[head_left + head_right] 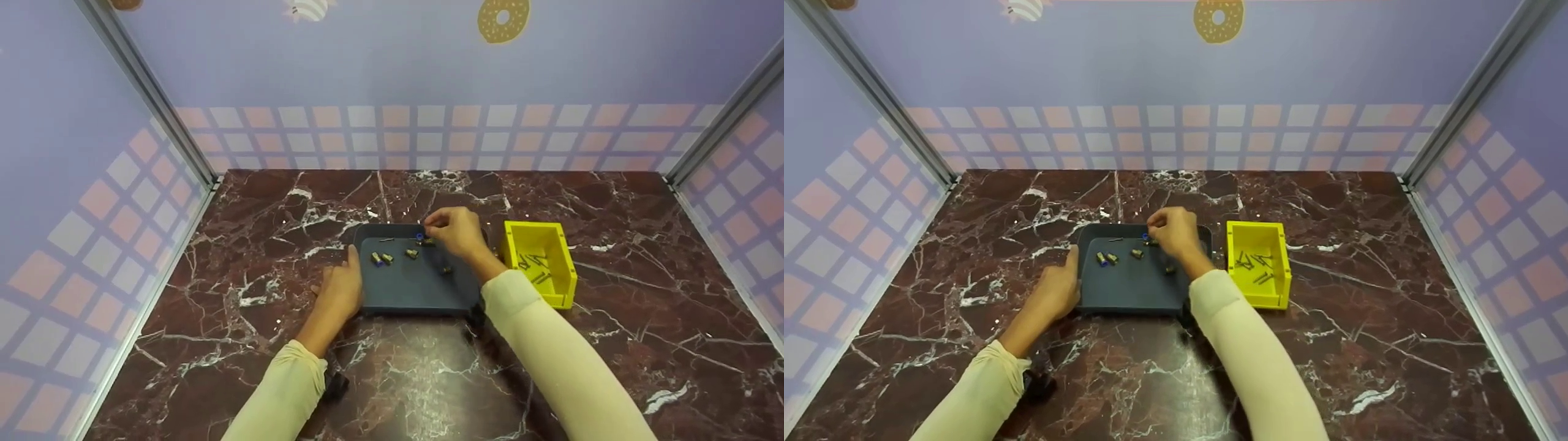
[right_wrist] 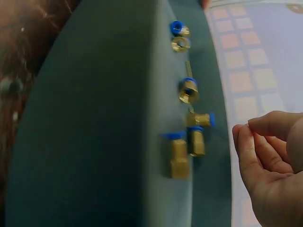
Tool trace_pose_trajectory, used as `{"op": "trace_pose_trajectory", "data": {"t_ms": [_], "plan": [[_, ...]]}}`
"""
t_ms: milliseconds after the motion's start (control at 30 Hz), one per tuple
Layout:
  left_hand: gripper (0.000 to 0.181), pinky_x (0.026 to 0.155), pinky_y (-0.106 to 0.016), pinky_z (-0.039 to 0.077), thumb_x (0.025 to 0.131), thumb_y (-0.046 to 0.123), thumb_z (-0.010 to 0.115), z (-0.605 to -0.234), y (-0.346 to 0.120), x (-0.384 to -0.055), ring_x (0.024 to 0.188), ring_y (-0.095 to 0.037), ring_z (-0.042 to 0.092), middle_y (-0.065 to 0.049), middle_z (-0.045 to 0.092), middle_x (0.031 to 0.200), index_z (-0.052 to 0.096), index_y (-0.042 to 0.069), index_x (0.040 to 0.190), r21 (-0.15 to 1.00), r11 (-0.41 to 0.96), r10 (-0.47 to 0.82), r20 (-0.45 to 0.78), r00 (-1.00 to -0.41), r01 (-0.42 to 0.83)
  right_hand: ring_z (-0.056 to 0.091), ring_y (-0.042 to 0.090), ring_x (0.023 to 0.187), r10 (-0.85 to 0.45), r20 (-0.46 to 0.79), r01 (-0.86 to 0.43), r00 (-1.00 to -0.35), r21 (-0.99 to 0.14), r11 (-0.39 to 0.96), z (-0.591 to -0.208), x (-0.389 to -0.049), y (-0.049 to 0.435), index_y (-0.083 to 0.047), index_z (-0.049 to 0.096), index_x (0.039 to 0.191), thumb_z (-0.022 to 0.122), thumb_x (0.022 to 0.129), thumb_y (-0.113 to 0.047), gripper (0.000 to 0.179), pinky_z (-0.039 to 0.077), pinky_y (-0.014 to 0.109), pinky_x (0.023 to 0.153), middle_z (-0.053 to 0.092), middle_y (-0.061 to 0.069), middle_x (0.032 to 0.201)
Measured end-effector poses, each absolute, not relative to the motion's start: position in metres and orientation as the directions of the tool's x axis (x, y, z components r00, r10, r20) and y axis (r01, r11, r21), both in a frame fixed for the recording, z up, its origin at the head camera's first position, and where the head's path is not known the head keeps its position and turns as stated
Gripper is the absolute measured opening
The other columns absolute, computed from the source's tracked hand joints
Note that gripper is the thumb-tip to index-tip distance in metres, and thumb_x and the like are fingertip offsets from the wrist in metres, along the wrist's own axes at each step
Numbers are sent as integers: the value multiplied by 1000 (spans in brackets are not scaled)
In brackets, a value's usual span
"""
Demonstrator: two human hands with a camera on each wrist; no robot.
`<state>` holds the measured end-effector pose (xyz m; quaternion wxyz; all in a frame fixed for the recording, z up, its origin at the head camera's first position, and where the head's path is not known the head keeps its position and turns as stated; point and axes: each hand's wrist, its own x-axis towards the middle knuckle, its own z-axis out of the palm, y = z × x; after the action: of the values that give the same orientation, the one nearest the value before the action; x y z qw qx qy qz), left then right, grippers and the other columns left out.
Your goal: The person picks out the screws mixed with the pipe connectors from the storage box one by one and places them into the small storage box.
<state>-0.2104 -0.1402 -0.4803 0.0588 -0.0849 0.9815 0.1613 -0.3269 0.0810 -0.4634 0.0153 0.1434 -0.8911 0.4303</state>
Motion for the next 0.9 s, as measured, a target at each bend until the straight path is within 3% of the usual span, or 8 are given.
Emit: {"op": "trace_pose_trajectory", "data": {"t_ms": [267, 467, 700, 900], "plan": [[81, 88, -79, 25, 83, 4, 57, -481, -139, -210, 125, -49, 38, -18, 49, 137, 13, 11, 151, 324, 926, -157, -138, -978, -194, 68, 12, 75, -272, 166, -307, -948, -707, 638, -478, -329, 61, -9, 75, 88, 71, 78, -9, 11, 55, 30, 71, 73, 1, 82], [78, 88, -79, 25, 85, 3, 55, -480, -140, -210, 125, -50, 38, -19, 50, 136, 14, 10, 151, 326, 925, -159, -128, -979, -193, 68, 11, 73, -342, 144, -343, -929, -687, 641, -480, -329, 54, -14, 75, 86, 71, 77, -11, 10, 55, 30, 68, 73, -2, 80], [79, 88, -79, 26, 84, 2, 55, -480, -140, -210, 126, -49, 37, -19, 50, 136, 14, 11, 151, 324, 924, -166, -136, -977, -202, 68, 14, 78, -315, 210, -372, -926, -658, 655, -481, -330, 55, -8, 75, 92, 70, 76, -4, 17, 55, 33, 72, 73, 1, 84], [77, 88, -79, 26, 85, 2, 54, -481, -140, -210, 125, -49, 38, -18, 50, 136, 14, 11, 151, 316, 928, -165, -132, -978, -199, 69, 16, 82, -331, 184, -366, -925, -655, 660, -483, -332, 54, -7, 74, 93, 70, 75, -2, 19, 55, 33, 75, 73, 3, 87]]}}
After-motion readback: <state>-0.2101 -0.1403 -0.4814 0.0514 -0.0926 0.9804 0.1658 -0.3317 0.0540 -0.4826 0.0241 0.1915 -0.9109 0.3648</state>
